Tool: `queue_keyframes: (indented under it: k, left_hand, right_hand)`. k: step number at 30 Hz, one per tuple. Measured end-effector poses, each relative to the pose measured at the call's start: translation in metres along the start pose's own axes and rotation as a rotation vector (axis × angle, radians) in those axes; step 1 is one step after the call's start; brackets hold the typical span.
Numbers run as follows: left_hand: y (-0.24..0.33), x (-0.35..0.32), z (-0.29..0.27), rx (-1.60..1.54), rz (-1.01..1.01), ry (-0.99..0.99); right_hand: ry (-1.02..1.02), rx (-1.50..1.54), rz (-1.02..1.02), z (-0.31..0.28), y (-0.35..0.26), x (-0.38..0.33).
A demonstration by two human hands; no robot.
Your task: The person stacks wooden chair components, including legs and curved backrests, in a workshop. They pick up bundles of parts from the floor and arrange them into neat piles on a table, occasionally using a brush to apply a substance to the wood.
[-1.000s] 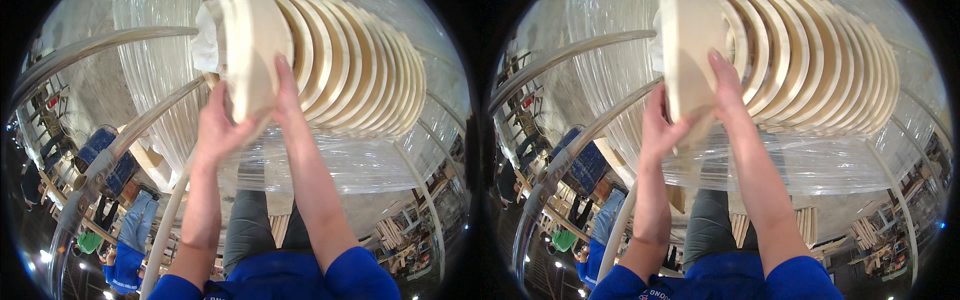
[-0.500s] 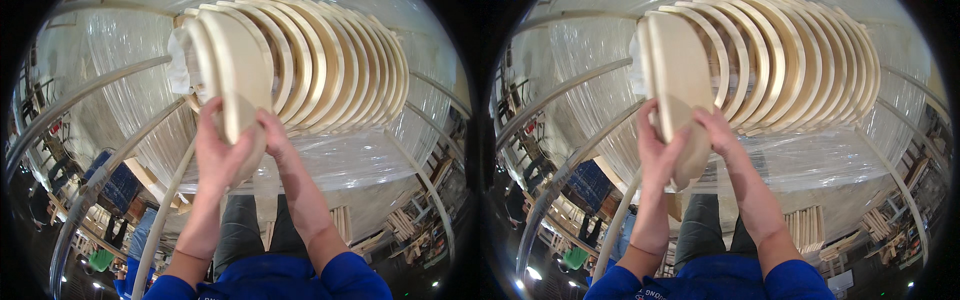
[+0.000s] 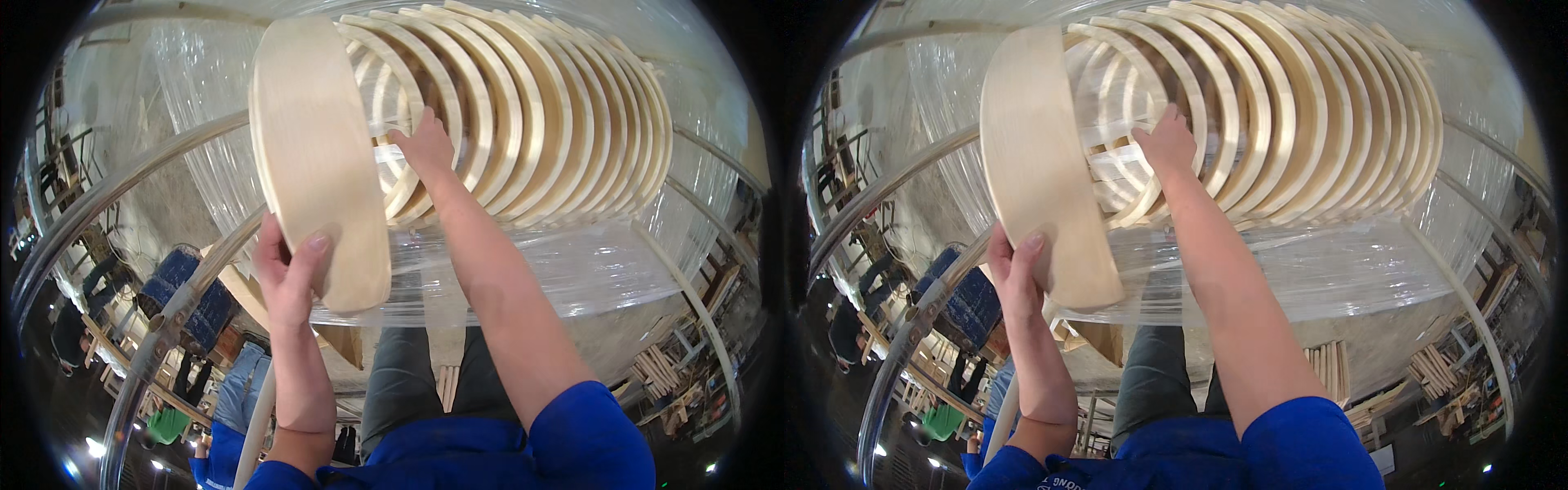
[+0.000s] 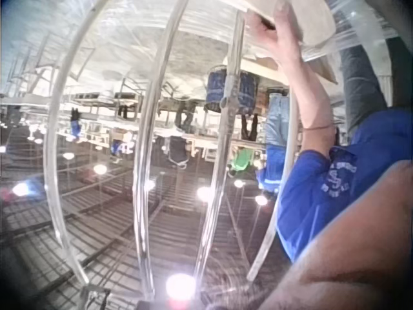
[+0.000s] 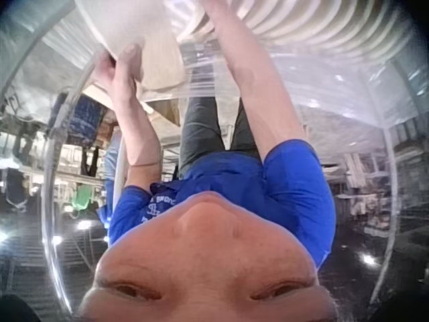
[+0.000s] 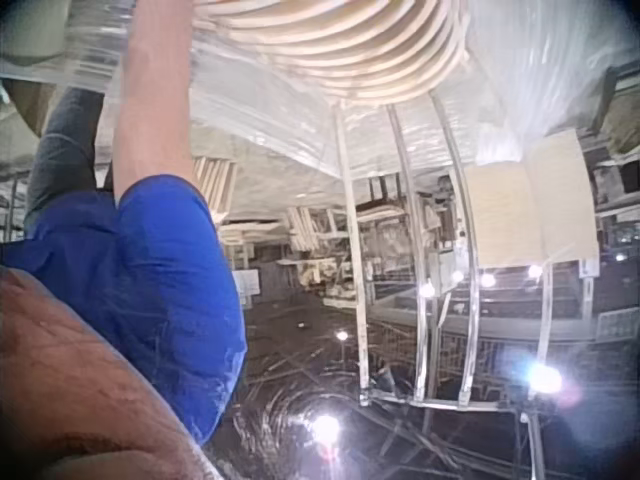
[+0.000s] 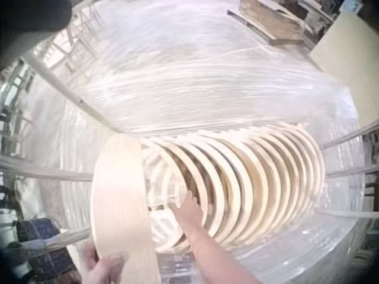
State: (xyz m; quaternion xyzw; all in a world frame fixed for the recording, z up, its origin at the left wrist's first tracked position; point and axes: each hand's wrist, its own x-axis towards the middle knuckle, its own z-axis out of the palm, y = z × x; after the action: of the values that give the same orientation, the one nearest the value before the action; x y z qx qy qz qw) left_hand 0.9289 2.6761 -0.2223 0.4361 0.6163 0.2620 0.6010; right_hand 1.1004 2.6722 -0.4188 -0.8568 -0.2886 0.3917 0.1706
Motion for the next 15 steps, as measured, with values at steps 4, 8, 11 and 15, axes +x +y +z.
queue_keyframes:
  k: [4,8,11,15]
  left_hand:
    - [-0.015,0.023,0.001,0.018,-0.024,0.026]
    - [-0.034,0.046,-0.007,-0.049,-0.137,0.084]
    - [-0.050,0.054,-0.013,-0.128,-0.155,0.110]
    - [-0.048,0.058,-0.015,-0.222,-0.157,0.127]
  right_hand:
    - [-0.078,0.166,0.137,0.027,0.022,0.030]
    - [-0.001,0.333,0.055,0.029,0.022,0.023]
    - [-0.015,0.395,0.012,0.006,0.015,0.000]
    - [-0.119,0.615,-0.146,-0.035,-0.005,-0.045]
